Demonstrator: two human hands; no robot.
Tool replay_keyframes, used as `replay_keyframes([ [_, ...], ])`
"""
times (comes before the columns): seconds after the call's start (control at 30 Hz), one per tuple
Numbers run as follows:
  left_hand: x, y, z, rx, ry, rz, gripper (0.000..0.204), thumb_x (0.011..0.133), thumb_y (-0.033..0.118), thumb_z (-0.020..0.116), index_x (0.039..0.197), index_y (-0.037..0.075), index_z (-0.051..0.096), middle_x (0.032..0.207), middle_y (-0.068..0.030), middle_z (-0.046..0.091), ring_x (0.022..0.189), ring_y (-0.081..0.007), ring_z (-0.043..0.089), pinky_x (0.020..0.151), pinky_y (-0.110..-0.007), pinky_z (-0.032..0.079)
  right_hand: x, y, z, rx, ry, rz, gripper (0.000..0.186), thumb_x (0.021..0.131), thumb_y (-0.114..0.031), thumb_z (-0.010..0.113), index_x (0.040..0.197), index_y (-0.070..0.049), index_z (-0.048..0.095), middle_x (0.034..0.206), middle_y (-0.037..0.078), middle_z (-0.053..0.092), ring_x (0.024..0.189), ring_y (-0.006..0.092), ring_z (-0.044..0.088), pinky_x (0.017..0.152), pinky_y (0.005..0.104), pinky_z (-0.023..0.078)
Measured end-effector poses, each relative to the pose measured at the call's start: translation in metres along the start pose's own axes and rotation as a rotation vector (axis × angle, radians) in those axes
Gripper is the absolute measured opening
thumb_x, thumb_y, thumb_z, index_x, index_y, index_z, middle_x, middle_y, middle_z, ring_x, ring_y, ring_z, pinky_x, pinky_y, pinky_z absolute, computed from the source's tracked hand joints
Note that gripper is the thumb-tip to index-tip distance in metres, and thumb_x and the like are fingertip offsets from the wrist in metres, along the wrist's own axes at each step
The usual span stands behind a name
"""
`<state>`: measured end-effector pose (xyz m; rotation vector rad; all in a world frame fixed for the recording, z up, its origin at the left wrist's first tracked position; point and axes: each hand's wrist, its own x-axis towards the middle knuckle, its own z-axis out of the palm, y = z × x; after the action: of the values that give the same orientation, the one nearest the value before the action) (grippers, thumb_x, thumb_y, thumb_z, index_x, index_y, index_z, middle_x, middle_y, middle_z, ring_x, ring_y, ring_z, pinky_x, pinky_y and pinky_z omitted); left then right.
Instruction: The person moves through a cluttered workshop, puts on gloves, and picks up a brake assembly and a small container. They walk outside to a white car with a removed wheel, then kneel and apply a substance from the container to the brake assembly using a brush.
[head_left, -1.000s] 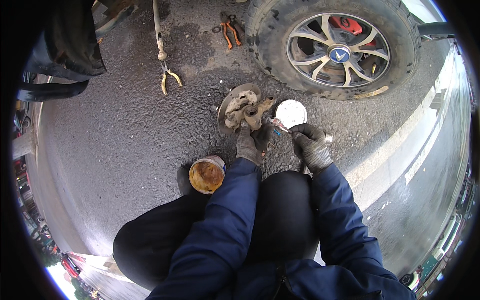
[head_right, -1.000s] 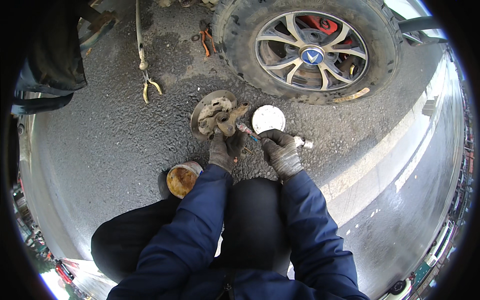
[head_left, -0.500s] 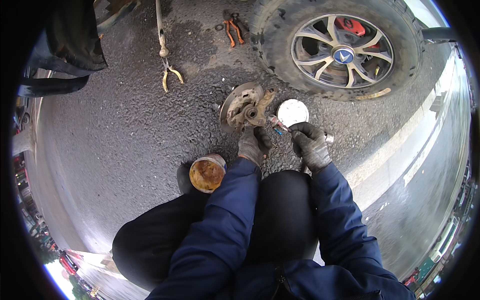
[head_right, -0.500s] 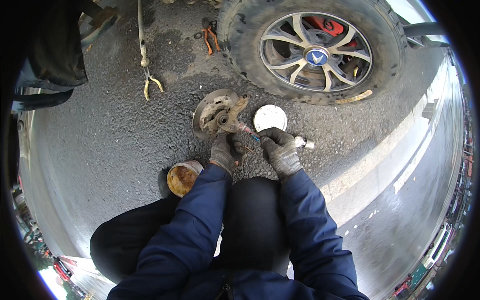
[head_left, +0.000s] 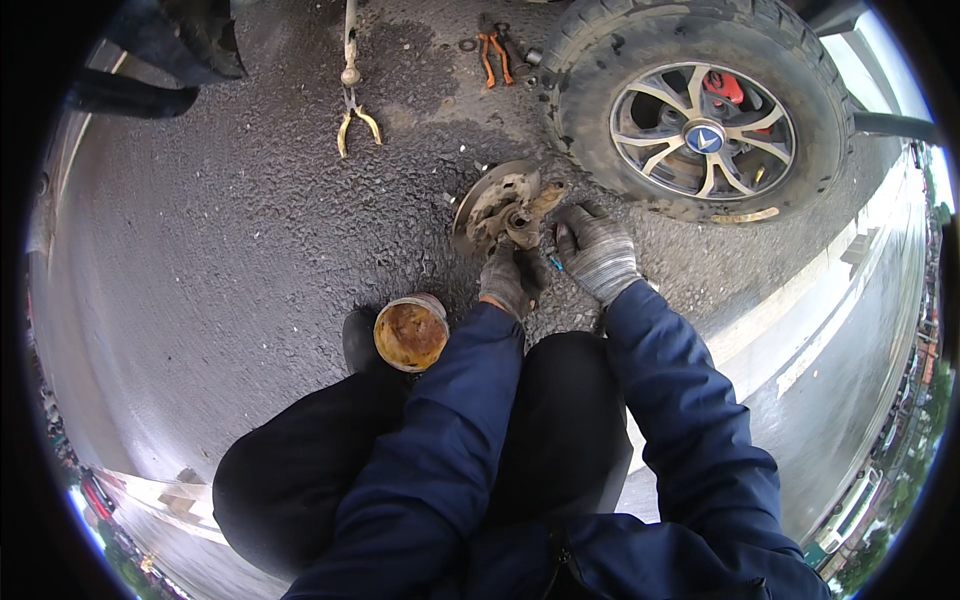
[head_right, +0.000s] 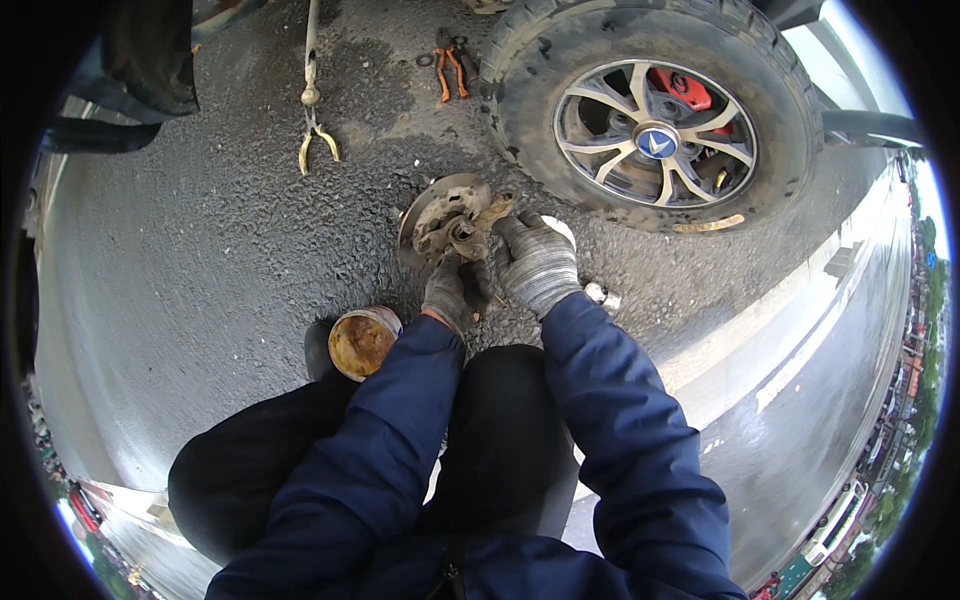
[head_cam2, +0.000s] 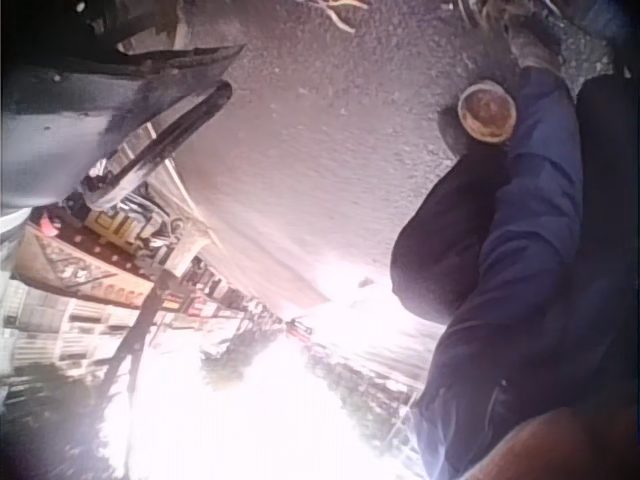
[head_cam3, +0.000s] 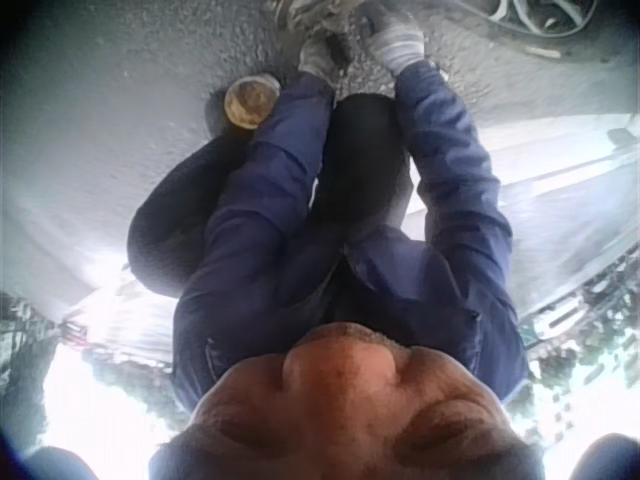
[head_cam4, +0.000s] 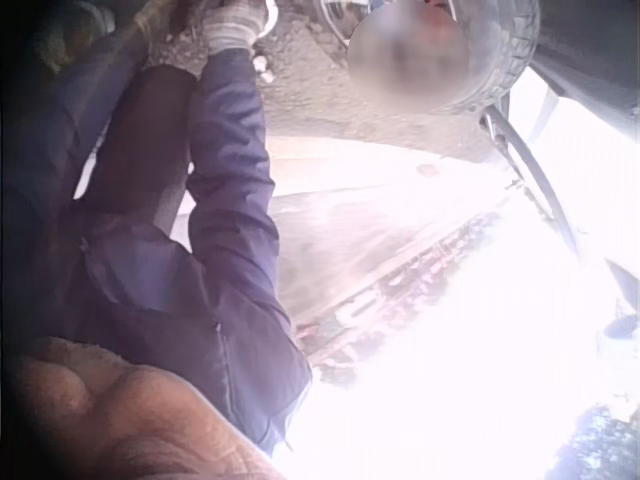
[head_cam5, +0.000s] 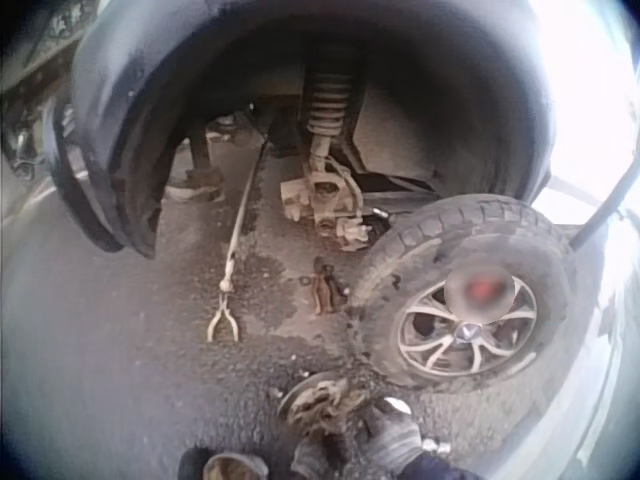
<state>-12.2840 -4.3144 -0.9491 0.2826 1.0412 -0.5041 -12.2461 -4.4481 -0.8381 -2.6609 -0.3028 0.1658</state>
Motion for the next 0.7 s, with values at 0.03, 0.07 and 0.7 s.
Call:
replay_keyframes([
  [0.03, 0.0, 0.0, 0.0, 0.01, -0.005, 0.01, 0.036, 0.096, 0.043, 0.05, 0.089, 0.01, 0.063, 0.068, -0.0038, 0.061, 0.052, -0.018, 0.056, 0.041, -0.031, 0.046, 0.002, -0.001, 0.0, -0.049, -0.025, 0.005, 0.028, 0.077, -0.013, 0.059, 0.104, -0.013, 0.066, 0.102, 0.016, 0.062, 0.086, 0.035, 0.063, 0.074, 0.0451, 0.052],
  [0.07, 0.0, 0.0, 0.0, 0.011, -0.001, 0.01, 0.036, 0.097, 0.042, 0.049, 0.089, 0.01, 0.063, 0.069, -0.0041, 0.061, 0.052, -0.0183, 0.057, 0.04, -0.032, 0.047, 0.001, -0.002, 0.001, -0.086, -0.038, -0.018, 0.028, 0.076, -0.014, 0.06, 0.104, -0.013, 0.066, 0.102, 0.016, 0.063, 0.087, 0.0348, 0.063, 0.074, 0.0449, 0.052],
  [0.7, 0.018, -0.002, 0.003, -0.094, 0.025, -0.016, 0.029, 0.095, 0.043, 0.053, 0.099, 0.015, 0.06, 0.075, 0.0003, 0.062, 0.06, -0.0148, 0.061, 0.045, -0.032, 0.051, 0.014, -0.032, -0.006, -0.33, -0.352, -0.225, 0.031, 0.078, -0.023, 0.062, 0.106, -0.01, 0.065, 0.089, 0.015, 0.065, 0.079, 0.0301, 0.065, 0.07, 0.0412, 0.052],
])
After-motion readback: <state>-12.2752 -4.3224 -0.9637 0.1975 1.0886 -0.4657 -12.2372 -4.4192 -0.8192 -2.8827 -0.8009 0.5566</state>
